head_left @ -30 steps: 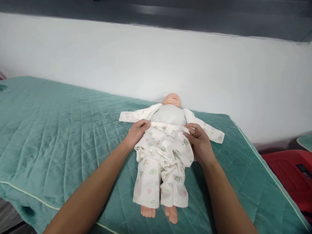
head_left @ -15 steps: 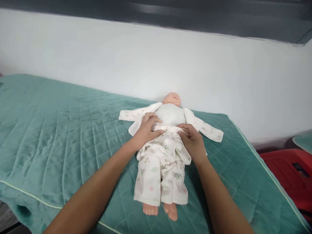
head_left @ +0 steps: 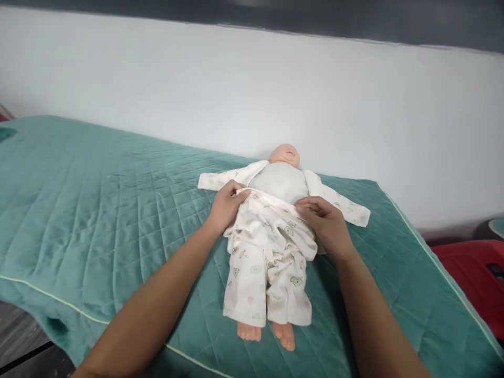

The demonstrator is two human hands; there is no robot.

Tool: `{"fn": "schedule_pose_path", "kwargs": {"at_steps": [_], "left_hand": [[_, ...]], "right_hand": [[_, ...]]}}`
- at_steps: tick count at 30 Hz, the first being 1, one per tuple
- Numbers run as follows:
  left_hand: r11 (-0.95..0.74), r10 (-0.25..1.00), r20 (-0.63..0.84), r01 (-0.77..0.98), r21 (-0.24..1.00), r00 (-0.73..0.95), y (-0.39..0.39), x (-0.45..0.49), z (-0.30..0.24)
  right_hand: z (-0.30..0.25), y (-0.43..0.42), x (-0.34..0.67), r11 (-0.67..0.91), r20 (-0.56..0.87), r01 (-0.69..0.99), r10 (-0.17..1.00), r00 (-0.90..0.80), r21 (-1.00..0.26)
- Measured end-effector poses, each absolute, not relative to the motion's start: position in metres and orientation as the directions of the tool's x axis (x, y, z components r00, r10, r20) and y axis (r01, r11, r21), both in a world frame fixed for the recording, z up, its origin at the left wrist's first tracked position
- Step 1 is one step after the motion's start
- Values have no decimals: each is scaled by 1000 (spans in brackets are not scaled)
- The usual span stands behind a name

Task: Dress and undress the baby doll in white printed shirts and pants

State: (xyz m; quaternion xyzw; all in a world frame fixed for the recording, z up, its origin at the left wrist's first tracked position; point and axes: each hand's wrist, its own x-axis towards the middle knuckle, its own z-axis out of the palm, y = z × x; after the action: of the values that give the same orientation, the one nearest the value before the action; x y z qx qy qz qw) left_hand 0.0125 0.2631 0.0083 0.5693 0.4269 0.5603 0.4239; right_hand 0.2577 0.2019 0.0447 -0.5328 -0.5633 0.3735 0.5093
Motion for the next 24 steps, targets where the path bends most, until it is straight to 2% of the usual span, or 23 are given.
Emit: {"fn": "schedule_pose_path", "kwargs": {"at_steps": [5,9,12,14,19,24], "left_hand": [[-60,998,58,-167,984,-19,268,5,-2],[0,999,6,-193,981,32,266,4,1],[37,992,-15,-173,984,126,261,4,7],[40,979,-16,-117,992,202,258,4,13],[-78,937,32,119,990,347,256,-3,28],[12,870,-89,159,987,484,260,-16,32]], "right_hand": [[49,202,280,39,48,125,996,72,-991],[51,200,281,51,49,-79,998,36,-996],[48,200,275,64,65,-155,998,-2,-986],[45,201,272,75,78,-151,997,-15,-986],[37,205,273,139,139,-49,990,-6,-989],[35,206,274,221,230,121,971,64,-968]]}}
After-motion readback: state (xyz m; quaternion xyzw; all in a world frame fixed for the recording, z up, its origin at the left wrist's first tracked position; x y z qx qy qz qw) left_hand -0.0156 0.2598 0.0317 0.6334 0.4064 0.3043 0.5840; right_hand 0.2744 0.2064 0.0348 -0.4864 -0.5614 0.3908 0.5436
